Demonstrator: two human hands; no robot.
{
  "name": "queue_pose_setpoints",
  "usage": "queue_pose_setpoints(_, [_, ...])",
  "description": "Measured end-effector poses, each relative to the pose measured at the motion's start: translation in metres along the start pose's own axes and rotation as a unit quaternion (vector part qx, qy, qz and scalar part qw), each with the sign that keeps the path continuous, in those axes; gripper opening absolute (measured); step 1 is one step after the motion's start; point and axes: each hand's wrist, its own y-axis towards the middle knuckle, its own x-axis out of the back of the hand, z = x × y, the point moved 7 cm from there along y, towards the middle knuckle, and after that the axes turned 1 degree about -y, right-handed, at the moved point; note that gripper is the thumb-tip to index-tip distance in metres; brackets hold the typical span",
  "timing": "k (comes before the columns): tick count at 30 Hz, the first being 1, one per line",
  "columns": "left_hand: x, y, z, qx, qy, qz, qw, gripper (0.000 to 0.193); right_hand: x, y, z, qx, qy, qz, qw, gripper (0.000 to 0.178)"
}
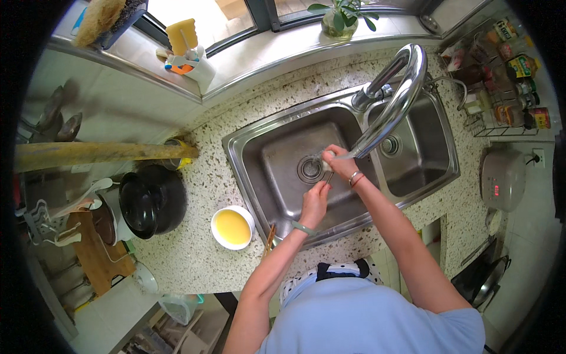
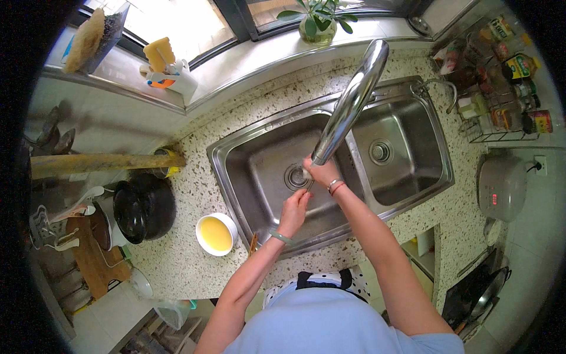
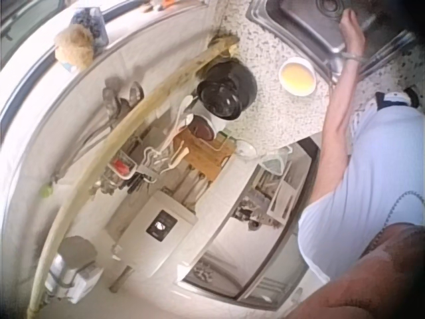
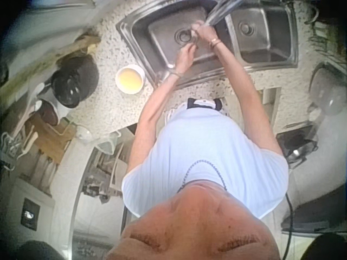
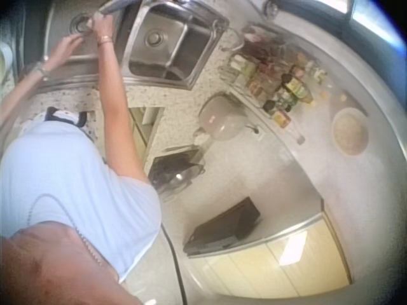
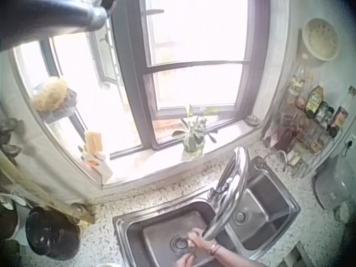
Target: The person pours hot water from a kettle into a bowl containing a yellow mixture and stirs it with chopsticks. They then wash a ladle in the sink and place it in a utensil holder.
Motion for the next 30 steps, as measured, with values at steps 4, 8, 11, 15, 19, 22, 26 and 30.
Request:
queue_pose_setpoints(4, [0.002, -0.003, 0.003, 0.033, -0.034, 0.006, 0.999, 0.023, -0.011, 0.018, -0.028, -0.124, 0.130, 0.114, 0.977, 0.026])
queue_pose_setpoints(8, [0.003, -0.006, 0.009, 0.106, -0.085, 0.056, 0.989, 0.024, -0.017, 0.008, -0.041, -0.211, 0.267, 0.169, 0.925, 0.020])
queue_pose_setpoints(11, [-0.006, -0.014, 0.012, 0.215, -0.215, 0.123, 0.945, 0.025, -0.019, 0.000, -0.054, -0.223, 0.415, 0.191, 0.861, 0.021])
queue_pose_setpoints(15, [-0.019, -0.013, 0.000, 0.302, -0.482, 0.119, 0.814, 0.027, -0.029, -0.009, -0.088, -0.259, 0.534, 0.109, 0.798, 0.024])
queue_pose_setpoints(19, [-0.032, 0.011, 0.003, 0.336, -0.718, 0.146, 0.592, 0.029, -0.028, -0.024, -0.085, -0.182, 0.583, 0.085, 0.787, 0.029])
queue_pose_setpoints(22, [-0.041, 0.012, -0.002, 0.366, -0.826, 0.155, 0.399, 0.029, -0.017, -0.032, -0.068, -0.122, 0.608, 0.069, 0.782, 0.030])
queue_pose_setpoints(26, [-0.053, 0.009, -0.005, 0.370, -0.854, 0.127, 0.345, 0.029, -0.016, -0.032, -0.046, -0.059, 0.570, 0.033, 0.819, 0.029])
queue_pose_setpoints(30, [-0.057, 0.004, -0.015, 0.374, -0.856, 0.114, 0.338, 0.030, -0.019, -0.025, -0.039, -0.028, 0.340, -0.075, 0.937, 0.037])
